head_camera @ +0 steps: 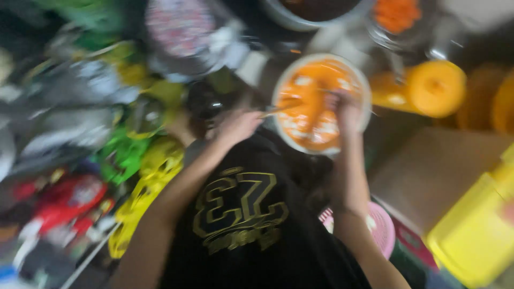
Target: Deep frying batter-coated quail eggs (kwek kwek) in a pot of oil using skewers and slotted spoons.
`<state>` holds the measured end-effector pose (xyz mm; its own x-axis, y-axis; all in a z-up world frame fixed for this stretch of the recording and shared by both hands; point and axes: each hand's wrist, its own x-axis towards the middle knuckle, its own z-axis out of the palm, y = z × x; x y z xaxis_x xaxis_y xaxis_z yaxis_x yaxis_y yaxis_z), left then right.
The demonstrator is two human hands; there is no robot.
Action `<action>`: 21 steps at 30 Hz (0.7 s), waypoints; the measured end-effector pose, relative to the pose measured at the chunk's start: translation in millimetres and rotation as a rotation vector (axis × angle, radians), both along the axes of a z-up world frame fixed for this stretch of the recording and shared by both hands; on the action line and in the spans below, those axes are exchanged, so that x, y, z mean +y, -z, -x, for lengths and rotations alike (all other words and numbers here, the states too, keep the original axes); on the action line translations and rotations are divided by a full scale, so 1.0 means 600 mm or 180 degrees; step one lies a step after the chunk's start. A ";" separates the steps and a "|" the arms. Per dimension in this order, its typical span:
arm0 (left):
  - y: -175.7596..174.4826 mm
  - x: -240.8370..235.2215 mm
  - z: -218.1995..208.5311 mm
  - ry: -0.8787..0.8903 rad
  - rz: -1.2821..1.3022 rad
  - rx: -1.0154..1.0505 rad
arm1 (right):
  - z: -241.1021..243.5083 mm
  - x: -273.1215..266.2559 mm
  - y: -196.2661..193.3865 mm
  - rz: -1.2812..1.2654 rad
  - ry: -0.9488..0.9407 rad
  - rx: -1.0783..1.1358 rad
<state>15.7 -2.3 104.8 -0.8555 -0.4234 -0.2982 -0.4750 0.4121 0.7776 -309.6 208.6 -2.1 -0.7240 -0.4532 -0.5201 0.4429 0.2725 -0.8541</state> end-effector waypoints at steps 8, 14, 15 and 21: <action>0.097 0.019 0.073 0.0692 0.0862 0.0223 | -0.014 0.074 -0.145 -0.0977 -0.0333 0.3309; 0.240 0.067 0.128 0.0642 0.0714 0.0480 | -0.064 0.077 -0.160 -0.1614 -0.1071 0.4116; 0.260 0.073 0.131 0.0613 0.0718 0.0525 | -0.078 0.075 -0.169 -0.1425 -0.0972 0.4015; 0.092 -0.024 0.025 0.0189 0.0005 -0.0098 | -0.096 0.085 -0.174 -0.1268 -0.0455 0.4405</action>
